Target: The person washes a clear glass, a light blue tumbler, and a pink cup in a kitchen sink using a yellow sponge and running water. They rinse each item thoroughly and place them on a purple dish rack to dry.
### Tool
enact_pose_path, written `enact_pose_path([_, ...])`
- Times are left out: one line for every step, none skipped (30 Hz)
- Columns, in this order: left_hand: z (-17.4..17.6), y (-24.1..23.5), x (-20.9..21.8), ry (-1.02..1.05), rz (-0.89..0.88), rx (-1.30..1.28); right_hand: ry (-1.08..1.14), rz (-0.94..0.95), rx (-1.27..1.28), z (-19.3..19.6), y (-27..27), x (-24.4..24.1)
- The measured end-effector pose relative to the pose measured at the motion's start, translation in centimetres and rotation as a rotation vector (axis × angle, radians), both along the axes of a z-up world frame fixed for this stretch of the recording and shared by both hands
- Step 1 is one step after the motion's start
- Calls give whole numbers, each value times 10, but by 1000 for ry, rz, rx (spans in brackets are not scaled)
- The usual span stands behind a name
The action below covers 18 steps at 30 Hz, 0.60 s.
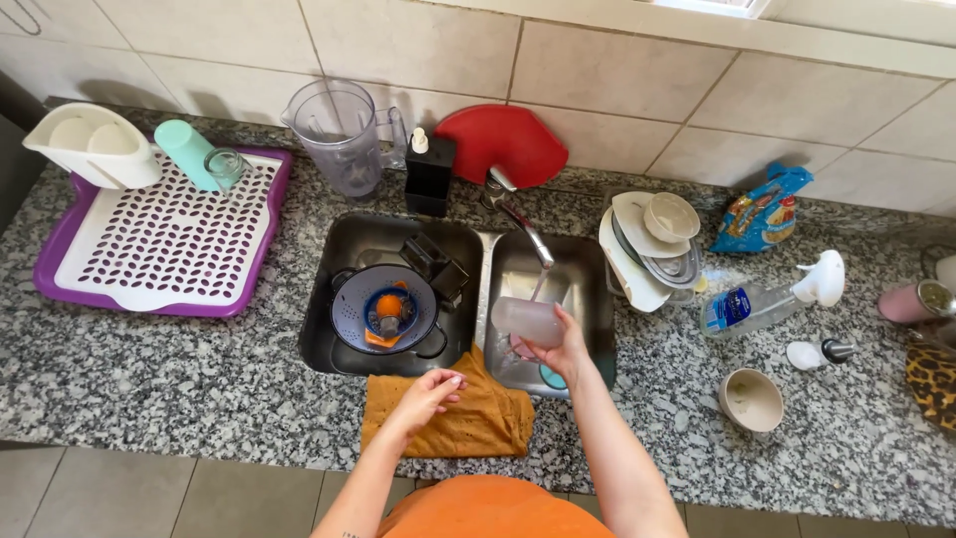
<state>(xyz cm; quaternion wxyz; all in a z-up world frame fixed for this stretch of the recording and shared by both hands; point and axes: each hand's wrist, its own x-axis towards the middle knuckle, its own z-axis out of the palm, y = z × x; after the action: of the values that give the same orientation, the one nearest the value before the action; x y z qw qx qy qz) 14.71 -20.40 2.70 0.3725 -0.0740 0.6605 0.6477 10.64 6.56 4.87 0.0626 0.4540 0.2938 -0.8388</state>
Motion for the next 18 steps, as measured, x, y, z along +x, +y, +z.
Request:
enact_pose_path([-2, 0, -1, -2, 4, 0, -2, 4, 0, -8, 0, 2])
enact_pose_path([-3, 0, -1, 2, 1, -2, -13, -38, -107, -16, -1, 5])
enact_pose_path([-5, -1, -2, 7, -2, -5, -23, -80, -213, -24, -2, 8])
enact_pose_path([-7, -1, -3, 5, -4, -5, -25, -82, -214, -31, -1, 7])
enact_pose_path([-9, -1, -4, 7, -5, -6, -13, -74, -248, -38, 1, 6])
enact_pose_path([-11, 0, -5, 11, -5, -7, 1, -65, -281, -44, 3, 5])
enact_pose_path([-9, 1, -6, 9, -6, -7, 0, -66, -281, -45, 2, 4])
enact_pose_path([-7, 2, -7, 25, -10, -10, 30, -33, -284, -45, 0, 3])
enact_pose_path([-6, 3, -7, 40, -13, -12, 60, 0, -288, -45, -1, 3])
enact_pose_path([0, 7, -8, 40, -15, -12, 59, -2, -287, -46, -1, 2])
enact_pose_path([5, 11, -8, 87, 5, 9, 81, 16, -268, -46, -1, 1])
enact_pose_path([10, 12, -7, 134, 37, 27, 102, 46, -253, -47, -5, -2])
enact_pose_path([3, 22, -14, 133, 48, 24, 100, 57, -256, -49, 0, -1])
enact_pose_path([-5, 26, -17, 305, 24, 12, 105, 88, -240, -52, -2, -4])
enact_pose_path([-13, 28, -22, 475, -3, -8, 112, 118, -226, -55, -5, -7])
enact_pose_path([24, 29, -21, 465, 57, -31, 95, 179, -238, -50, -13, -9])
enact_pose_path([59, 31, -23, 590, 63, -7, 142, 273, -170, -45, -22, -12])
enact_pose_path([92, 32, -20, 703, 70, 10, 180, 368, -106, -41, -30, -7])
